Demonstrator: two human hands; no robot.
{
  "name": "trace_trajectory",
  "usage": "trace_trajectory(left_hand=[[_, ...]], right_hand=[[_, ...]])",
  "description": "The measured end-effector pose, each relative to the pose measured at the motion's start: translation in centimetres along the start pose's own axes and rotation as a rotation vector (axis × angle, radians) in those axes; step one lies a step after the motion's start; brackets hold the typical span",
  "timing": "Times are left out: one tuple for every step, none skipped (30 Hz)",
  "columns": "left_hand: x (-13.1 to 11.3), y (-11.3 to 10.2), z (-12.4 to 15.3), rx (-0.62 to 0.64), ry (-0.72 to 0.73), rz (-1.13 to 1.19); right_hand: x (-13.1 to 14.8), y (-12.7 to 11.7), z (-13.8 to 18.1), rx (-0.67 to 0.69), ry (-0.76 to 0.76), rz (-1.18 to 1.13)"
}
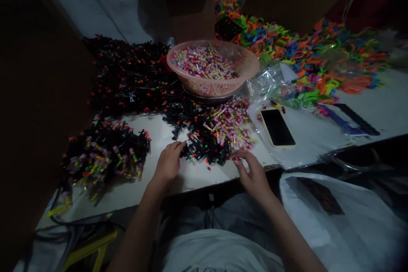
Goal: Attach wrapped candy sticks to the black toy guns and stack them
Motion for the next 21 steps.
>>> trace_trajectory(left_hand=[[0.2,-0.4,0.3,-0.001,-0.008,0.016],[0.3,-0.8,0.7,0.001,-0.019,0.04],[0.4,-1.2,1.1,-0.001,-0.037,0.066],[0.4,-1.6,1.6,-0.004,-0.062,0.088],[0.5,-1.9,2.0,-0.008,-0.089,0.1],[0.5,-2.2,2.4,-0.013,-0.115,0.099],[0.5,-2.4,2.7,-0.015,-0.134,0.088],[0.5,-2.6,3.0,-0.017,-0.14,0.079],[0.5,-2.7,3.2,-0.029,-0.138,0.09],[0.5,-2.8,3.5,-0.052,-0.136,0.117],[0.4,-2.8,3.7,-0.082,-0.135,0.147],[0.4,-2.7,4.0,-0.118,-0.147,0.199],[0.3,-2.6,4.3,-0.161,-0.178,0.283],[0.1,-2.4,4.7,-0.207,-0.228,0.402],[-0.1,-2.1,5.1,-0.246,-0.295,0.555],[-0.6,-1.5,5.6,-0.265,-0.369,0.741],[-1.3,-0.7,5.9,-0.263,-0.442,0.952],[-2.3,0.1,6.2,-0.236,-0.504,1.154],[-3.4,0.9,6.5,-0.193,-0.549,1.317],[-4.6,1.5,6.6,-0.158,-0.585,1.444],[-5.5,2.0,6.8,-0.148,-0.616,1.539]], right_hand=[[0.2,0.2,0.3,0.023,0.037,-0.078],[0.6,0.5,0.5,0.057,0.066,-0.139],[1.1,0.9,0.8,0.095,0.081,-0.186],[1.7,1.4,1.0,0.132,0.078,-0.223],[2.4,1.8,1.2,0.163,0.069,-0.255],[3.1,2.2,1.4,0.192,0.061,-0.284],[3.7,2.6,1.6,0.224,0.057,-0.311],[4.2,3.1,1.7,0.258,0.055,-0.336],[4.7,3.6,1.9,0.293,0.055,-0.36],[5.0,4.0,2.0,0.324,0.053,-0.379],[5.3,4.4,2.1,0.35,0.051,-0.395],[5.5,4.6,2.2,0.369,0.049,-0.408],[5.6,4.8,2.3,0.381,0.05,-0.419],[5.6,4.9,2.3,0.385,0.053,-0.428],[5.7,4.9,2.4,0.383,0.06,-0.434],[5.7,4.9,2.4,0.378,0.066,-0.437],[5.8,4.8,2.4,0.368,0.072,-0.441],[5.9,4.7,2.4,0.363,0.075,-0.448],[6.1,4.6,2.5,0.359,0.075,-0.46],[6.3,4.5,2.6,0.354,0.075,-0.476],[6.4,4.4,2.7,0.341,0.076,-0.491]])
Point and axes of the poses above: each hand's wrist, its own z-axis away from the middle knuckle, its own y-axis out of the palm, x = y × z, the point moved 5 cm from there along -z, towards the middle knuckle, and after that the axes turned 10 degrees about z, right-handed, at the moved point
